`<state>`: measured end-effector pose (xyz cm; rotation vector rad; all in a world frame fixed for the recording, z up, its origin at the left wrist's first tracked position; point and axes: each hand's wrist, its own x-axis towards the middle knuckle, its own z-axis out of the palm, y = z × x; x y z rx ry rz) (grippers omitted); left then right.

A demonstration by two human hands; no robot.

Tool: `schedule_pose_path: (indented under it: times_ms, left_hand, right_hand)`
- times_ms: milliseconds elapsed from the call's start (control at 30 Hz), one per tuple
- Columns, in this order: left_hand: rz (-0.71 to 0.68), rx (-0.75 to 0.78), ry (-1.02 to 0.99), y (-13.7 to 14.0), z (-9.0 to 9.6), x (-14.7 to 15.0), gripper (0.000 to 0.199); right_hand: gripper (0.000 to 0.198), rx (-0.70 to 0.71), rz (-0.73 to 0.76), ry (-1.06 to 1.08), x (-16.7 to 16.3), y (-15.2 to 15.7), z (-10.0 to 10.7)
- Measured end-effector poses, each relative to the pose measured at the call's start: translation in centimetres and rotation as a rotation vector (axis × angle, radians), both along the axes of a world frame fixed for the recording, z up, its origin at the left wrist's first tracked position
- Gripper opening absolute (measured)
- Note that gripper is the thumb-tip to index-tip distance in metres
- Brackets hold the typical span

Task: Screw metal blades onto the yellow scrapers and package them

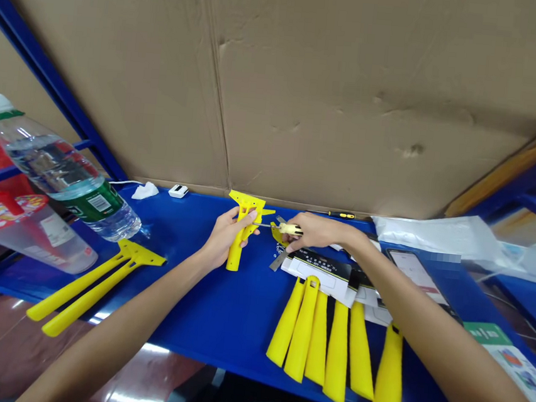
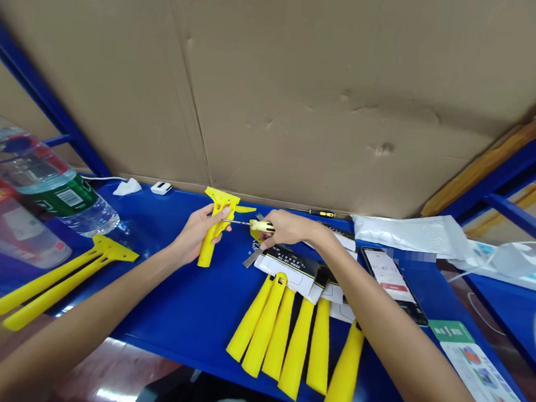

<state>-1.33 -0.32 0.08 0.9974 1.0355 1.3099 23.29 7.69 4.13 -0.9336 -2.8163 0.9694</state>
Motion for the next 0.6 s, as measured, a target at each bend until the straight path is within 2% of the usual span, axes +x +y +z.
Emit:
schedule_pose_path:
  times_ms: [233,333,433,500,600]
  left_hand:
    - [-0.007,-0.044,-0.016,0.5,-0.7,-0.2,0.048]
    - [0.0,-0.053,-0.004,0.6,-0.9,-0.2,0.046]
    - [0.014,-0.062,0.013,0.5,-0.9,-0.2,0.046]
    - [0.004,-0.06,0.017,0.4,-0.8,-0.1,0.049]
    - [-0.037,-0.045,0.028,0.1,-0.3,0.0,0.054]
  right_hand:
    - [0.02,-0.042,0.038,-0.113,-0.3,0.1,-0.8]
    - [0.017,-0.085,0.049,-0.075,0.2,0.1,-0.1]
    - [0.017,-0.083,0.054,0.0,1.3,0.1,1.4]
    - [0.019,-0.049,-0.003,0.076,1.9,0.0,2.6]
    - [0.022,-0.003,-0.185,0.224,2.2,-0.2,3.6]
